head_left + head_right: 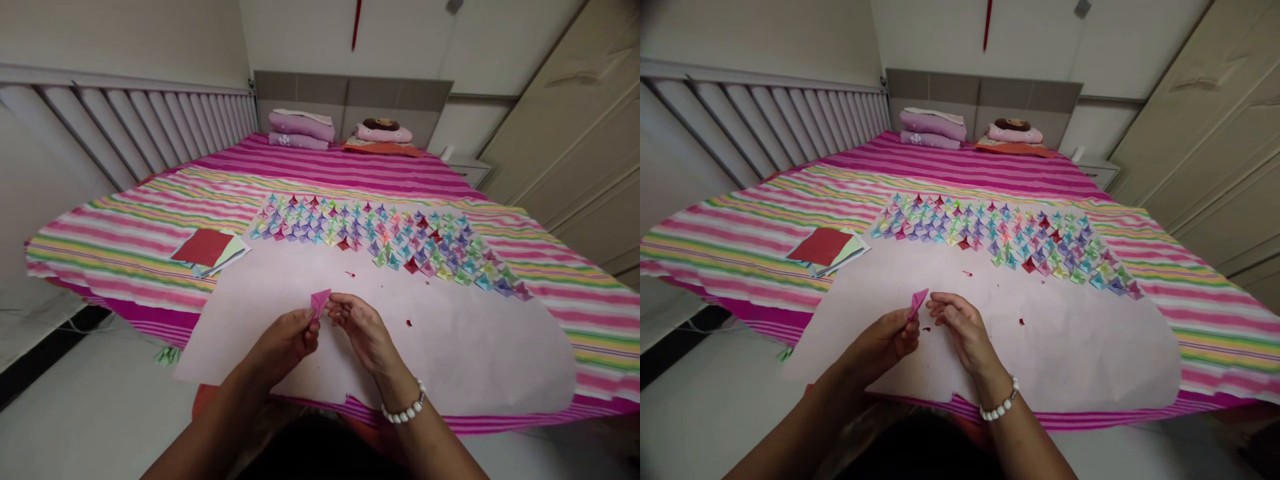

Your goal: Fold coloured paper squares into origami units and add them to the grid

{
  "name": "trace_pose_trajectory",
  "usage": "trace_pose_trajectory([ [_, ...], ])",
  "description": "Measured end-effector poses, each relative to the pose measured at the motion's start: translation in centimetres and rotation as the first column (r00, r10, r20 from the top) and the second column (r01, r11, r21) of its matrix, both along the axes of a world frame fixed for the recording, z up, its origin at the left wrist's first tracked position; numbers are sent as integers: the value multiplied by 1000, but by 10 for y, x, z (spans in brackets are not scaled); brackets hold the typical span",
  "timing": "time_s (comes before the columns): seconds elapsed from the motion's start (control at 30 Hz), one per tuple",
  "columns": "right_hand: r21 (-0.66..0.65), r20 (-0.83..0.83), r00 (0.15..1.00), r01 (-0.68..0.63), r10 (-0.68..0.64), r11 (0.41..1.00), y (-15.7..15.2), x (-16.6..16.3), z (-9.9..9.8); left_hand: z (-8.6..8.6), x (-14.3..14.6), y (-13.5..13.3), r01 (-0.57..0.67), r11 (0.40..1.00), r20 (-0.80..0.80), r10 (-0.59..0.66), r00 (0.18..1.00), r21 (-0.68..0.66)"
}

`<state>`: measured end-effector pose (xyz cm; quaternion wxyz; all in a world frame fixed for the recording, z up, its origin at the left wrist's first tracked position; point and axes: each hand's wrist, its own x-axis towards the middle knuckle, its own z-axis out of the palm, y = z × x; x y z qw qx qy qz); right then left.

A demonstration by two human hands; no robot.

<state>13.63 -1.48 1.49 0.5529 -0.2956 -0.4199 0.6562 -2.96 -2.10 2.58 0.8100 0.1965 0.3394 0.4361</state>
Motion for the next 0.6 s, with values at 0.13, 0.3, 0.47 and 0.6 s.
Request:
trace_pose_trajectory([
  [0.13, -35, -56, 995, -90, 88, 995, 2, -2, 2, -7, 2, -6, 223, 969, 264, -189, 946, -107],
  [0.3, -63, -102, 990, -107, 100, 992, 2, -8, -1, -4, 10, -12, 343, 928, 406, -261, 876, -143],
  [0.47, -75, -70, 996, -65, 60, 995, 8, -6, 1, -1, 11, -4, 250, 967, 103, -244, 964, -53],
  [0.6, -91, -15, 998, 64, -65, 994, 14, -1, 2, 0, 5, 7, 34, 980, -143, -5, 990, 196],
])
